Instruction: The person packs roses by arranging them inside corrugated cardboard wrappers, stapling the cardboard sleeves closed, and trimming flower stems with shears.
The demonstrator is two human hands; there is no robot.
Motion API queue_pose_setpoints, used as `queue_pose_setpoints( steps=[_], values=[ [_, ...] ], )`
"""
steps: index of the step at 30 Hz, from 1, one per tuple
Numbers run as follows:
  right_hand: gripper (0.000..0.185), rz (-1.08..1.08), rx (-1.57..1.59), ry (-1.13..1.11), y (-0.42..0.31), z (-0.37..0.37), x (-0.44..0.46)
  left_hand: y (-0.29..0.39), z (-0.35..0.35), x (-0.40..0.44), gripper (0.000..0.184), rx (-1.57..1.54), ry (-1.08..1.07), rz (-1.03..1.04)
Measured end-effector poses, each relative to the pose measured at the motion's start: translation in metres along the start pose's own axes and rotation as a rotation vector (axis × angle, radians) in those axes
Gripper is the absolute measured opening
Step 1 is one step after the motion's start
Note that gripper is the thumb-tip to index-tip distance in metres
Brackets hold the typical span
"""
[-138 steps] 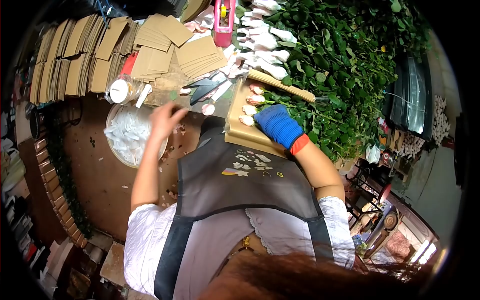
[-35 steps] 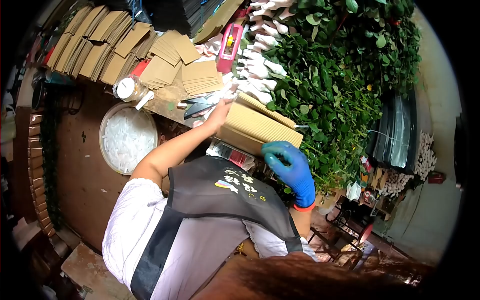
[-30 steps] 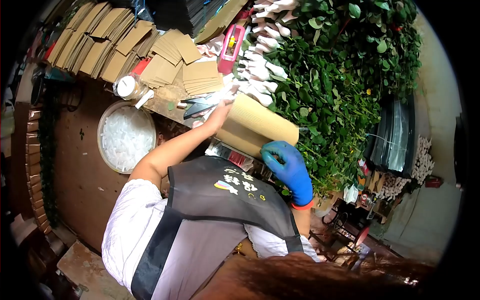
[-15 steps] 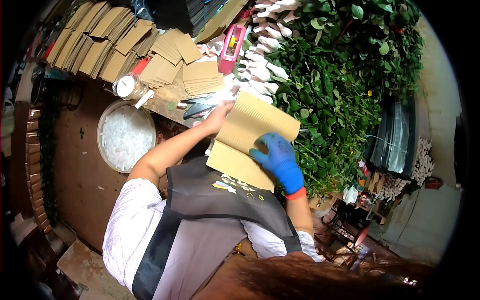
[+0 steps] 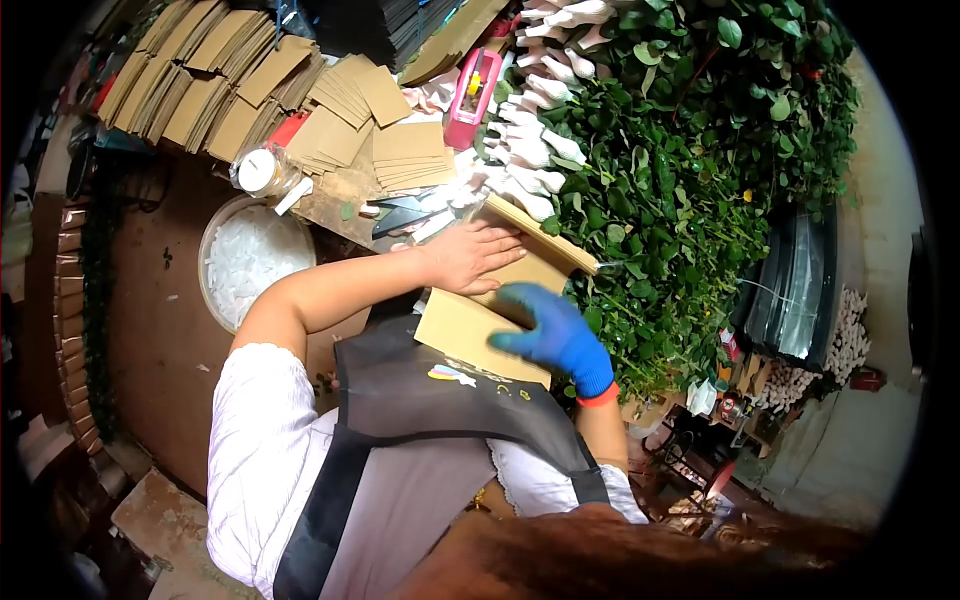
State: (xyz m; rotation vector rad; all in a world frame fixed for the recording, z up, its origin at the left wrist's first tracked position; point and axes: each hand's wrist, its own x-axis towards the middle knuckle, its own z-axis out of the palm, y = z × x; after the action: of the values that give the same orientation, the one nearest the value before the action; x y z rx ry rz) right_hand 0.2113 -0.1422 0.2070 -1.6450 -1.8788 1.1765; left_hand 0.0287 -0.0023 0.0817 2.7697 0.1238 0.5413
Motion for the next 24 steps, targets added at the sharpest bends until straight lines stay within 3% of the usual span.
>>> queue_pose_setpoints(
  steps=[2, 4, 9, 10, 11, 12, 13, 15, 18, 20, 22, 24],
  values=[
    [0.055, -0.116, -0.323, -0.066, -0.004, 0.024, 0.0, -0.001, -0.001, 0.002, 0.067, 0.003, 0.018, -0.001],
    [0.047, 0.026, -0.591, -0.073, 0.022, 0.064, 0.018, -0.003, 0.007, -0.001, 0.07, 0.015, 0.013, -0.007],
    [0.032, -0.091, -0.23, -0.198, -0.012, 0.028, 0.05, -0.013, 0.028, -0.007, 0.066, 0.113, -0.079, -0.007],
    [0.03, -0.116, -0.077, -0.146, -0.029, 0.025, 0.07, -0.019, 0.038, -0.007, 0.065, 0.156, -0.082, 0.015],
    [0.034, -0.347, -0.204, 0.11, -0.004, 0.051, 0.101, -0.017, 0.046, -0.005, 0.058, 0.1, 0.01, 0.006],
    [0.035, -0.433, -0.231, 0.19, -0.03, 0.043, 0.131, -0.018, 0.066, -0.007, 0.059, -0.083, 0.085, -0.044],
    [0.036, -0.509, -0.299, 0.352, -0.01, 0.067, 0.172, -0.013, 0.047, -0.005, 0.063, -0.191, -0.008, -0.098],
    [0.041, -0.382, -0.522, 0.346, -0.008, 0.082, 0.246, -0.006, 0.018, 0.002, 0.076, -0.323, -0.171, -0.14],
    [0.042, -0.109, -0.802, 0.313, 0.002, 0.104, 0.311, -0.014, 0.039, -0.004, 0.065, -0.208, 0.033, -0.002],
    [0.033, 0.067, -0.927, 0.235, 0.032, 0.129, 0.33, -0.015, 0.037, -0.003, 0.067, -0.14, -0.094, -0.024],
    [0.023, 0.118, -0.916, 0.047, 0.032, 0.135, 0.338, -0.007, 0.004, 0.002, 0.071, -0.172, -0.157, -0.058],
    [0.018, -0.02, -0.948, 0.136, 0.028, 0.137, 0.326, -0.01, 0.011, 0.003, 0.071, -0.149, -0.173, -0.061]
  ],
)
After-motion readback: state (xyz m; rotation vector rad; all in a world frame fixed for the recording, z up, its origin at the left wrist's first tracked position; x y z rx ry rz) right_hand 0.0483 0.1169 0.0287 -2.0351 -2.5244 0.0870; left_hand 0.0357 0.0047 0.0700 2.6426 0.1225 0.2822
